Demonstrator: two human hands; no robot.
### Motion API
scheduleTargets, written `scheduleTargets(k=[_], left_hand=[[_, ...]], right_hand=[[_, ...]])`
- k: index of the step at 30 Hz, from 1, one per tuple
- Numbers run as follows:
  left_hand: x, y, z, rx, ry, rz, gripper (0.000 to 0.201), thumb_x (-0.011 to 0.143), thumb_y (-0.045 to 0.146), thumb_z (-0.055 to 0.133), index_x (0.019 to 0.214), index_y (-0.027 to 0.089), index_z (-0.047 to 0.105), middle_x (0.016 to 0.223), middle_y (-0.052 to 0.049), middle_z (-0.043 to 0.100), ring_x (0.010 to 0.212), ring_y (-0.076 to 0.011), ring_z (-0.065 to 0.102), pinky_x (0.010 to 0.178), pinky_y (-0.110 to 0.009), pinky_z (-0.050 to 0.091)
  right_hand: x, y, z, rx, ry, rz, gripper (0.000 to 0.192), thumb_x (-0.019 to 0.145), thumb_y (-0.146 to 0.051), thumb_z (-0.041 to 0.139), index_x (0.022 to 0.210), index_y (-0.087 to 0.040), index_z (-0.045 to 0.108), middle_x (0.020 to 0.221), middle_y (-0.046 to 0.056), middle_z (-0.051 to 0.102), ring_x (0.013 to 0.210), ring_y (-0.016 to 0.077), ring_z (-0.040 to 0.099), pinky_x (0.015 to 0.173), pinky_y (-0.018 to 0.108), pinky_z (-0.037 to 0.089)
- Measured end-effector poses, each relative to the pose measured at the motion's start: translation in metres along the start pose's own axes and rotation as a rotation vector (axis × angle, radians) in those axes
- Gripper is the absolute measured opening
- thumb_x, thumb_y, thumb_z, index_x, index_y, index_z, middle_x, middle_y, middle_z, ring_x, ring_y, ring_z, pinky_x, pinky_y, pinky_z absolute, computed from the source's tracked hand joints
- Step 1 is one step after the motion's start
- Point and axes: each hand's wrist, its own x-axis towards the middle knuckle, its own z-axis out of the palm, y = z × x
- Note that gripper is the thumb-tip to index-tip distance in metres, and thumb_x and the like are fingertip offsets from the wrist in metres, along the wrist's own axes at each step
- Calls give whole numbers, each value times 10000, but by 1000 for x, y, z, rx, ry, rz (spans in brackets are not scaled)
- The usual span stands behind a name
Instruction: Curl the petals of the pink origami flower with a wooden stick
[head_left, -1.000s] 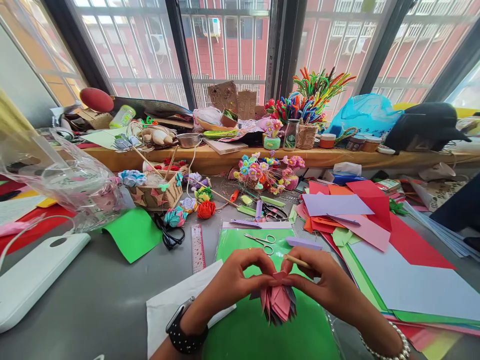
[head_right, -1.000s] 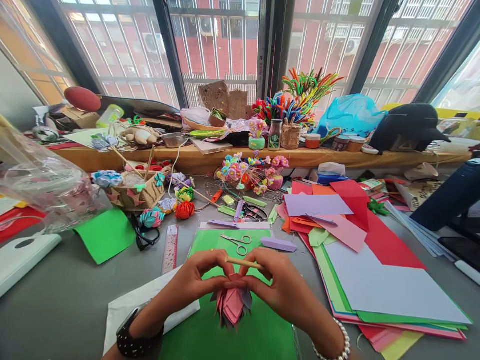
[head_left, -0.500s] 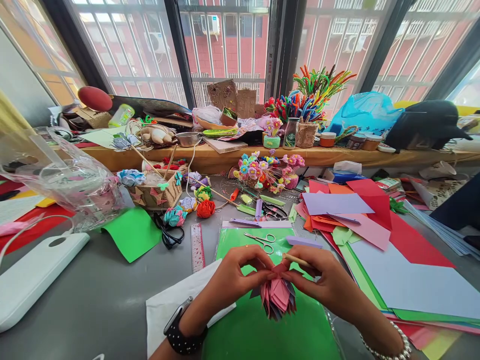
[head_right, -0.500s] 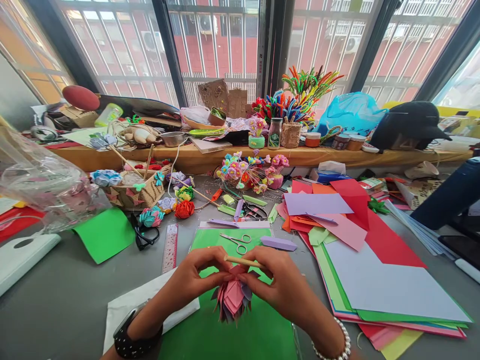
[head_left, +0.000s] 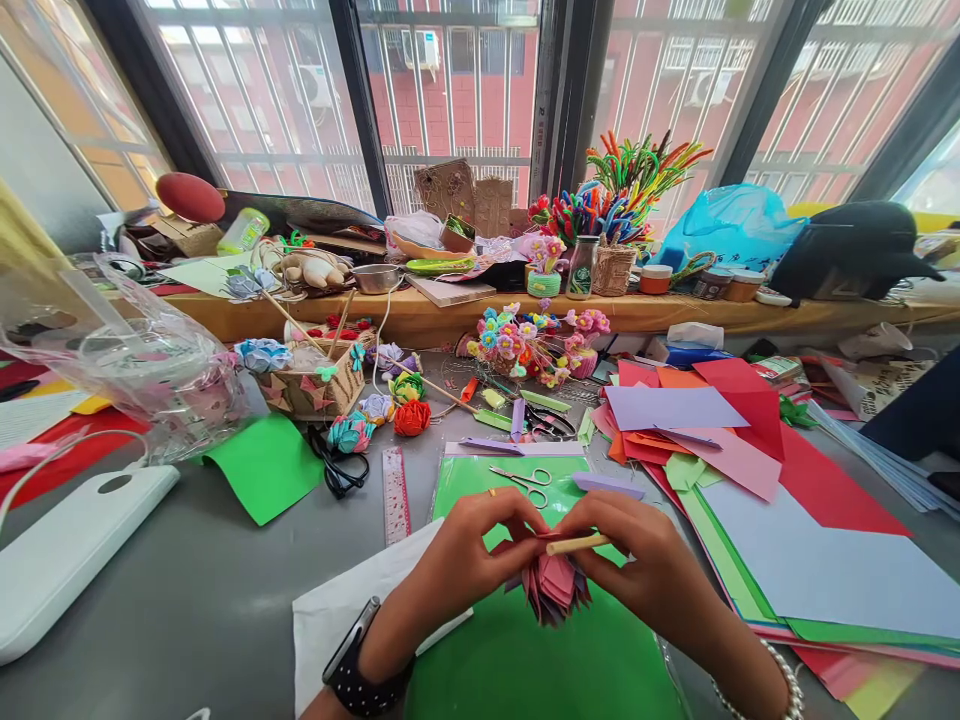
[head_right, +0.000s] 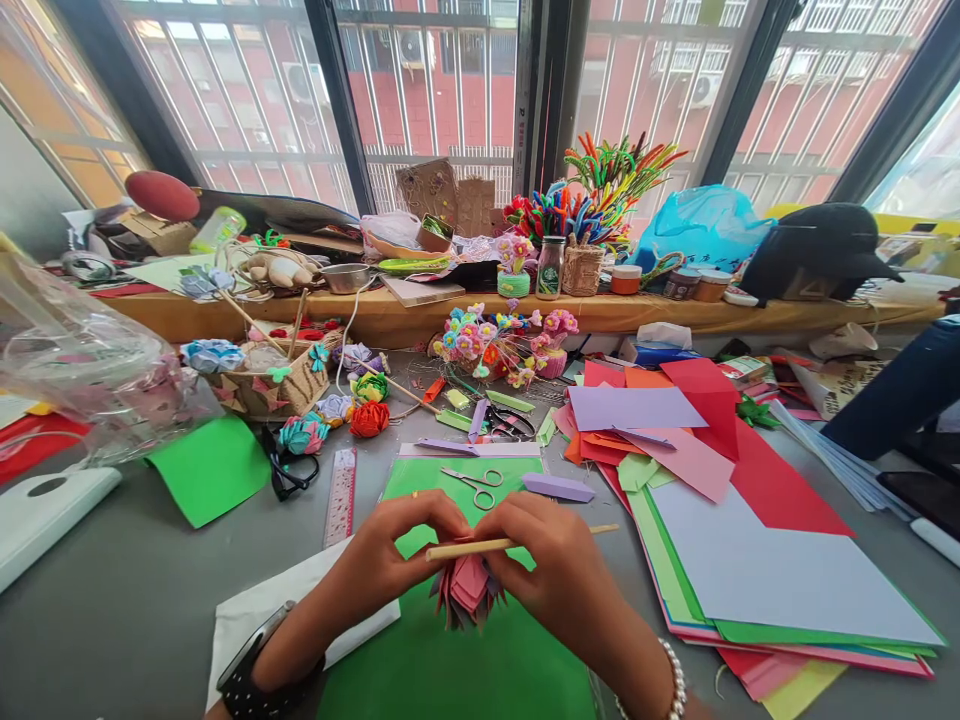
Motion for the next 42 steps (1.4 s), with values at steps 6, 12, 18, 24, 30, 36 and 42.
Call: scheduleTargets(k=[6,12,18,24,30,36,42], left_hand=[[-2,-6,3,91,37,29,64,768,175,577,792,168,635,725,-9,663,675,-121,589,630,-204,438],[-3,-13,5,209,32,94,100,778,143,545,771,168,642,669,-4,630,604,-107,548,556,-187,412],[-3,-16,9,224,43,143,108,775,124,532,775,154,635,686,-20,633,600,-107,560,548,-183,426],[-2,-14,9,140,91,141,113,781,158,532,767,165,644,716,-35,676,644,-126,604,572,-198,462],[2,-10,6,58,53,34,102,780,189,566,826,180,657,779,-27,696,713,-143,629,665,-230,481],[1,-11,7,68,132,122,120,782,134,554,795,174,667,746,-28,694,686,-134,633,642,-218,490],[-3,-14,7,162,199,344,138,789,107,539,855,159,648,798,-60,698,747,-143,652,674,-227,523]], right_hand=[[-2,4,5,-84,48,-69,82,787,-152,524,785,-192,596,669,18,627,604,143,579,535,232,444],[0,3,0,-26,-68,73,82,801,-160,523,824,-202,590,749,25,649,651,140,602,519,210,453],[-1,7,-2,-28,-123,86,122,786,-125,525,849,-203,593,772,19,661,676,145,615,589,236,474],[-1,6,-2,-89,-31,15,135,762,-99,522,797,-209,591,677,-3,648,592,134,605,517,212,455],[0,6,0,-119,69,-104,129,800,-120,487,814,-193,592,712,38,659,636,150,611,575,245,490],[-2,7,6,-128,145,-180,135,818,-102,490,849,-188,589,730,40,656,681,147,620,589,240,498],[-2,7,3,-117,132,-238,92,831,-141,524,887,-190,578,797,37,667,701,133,609,608,237,492]])
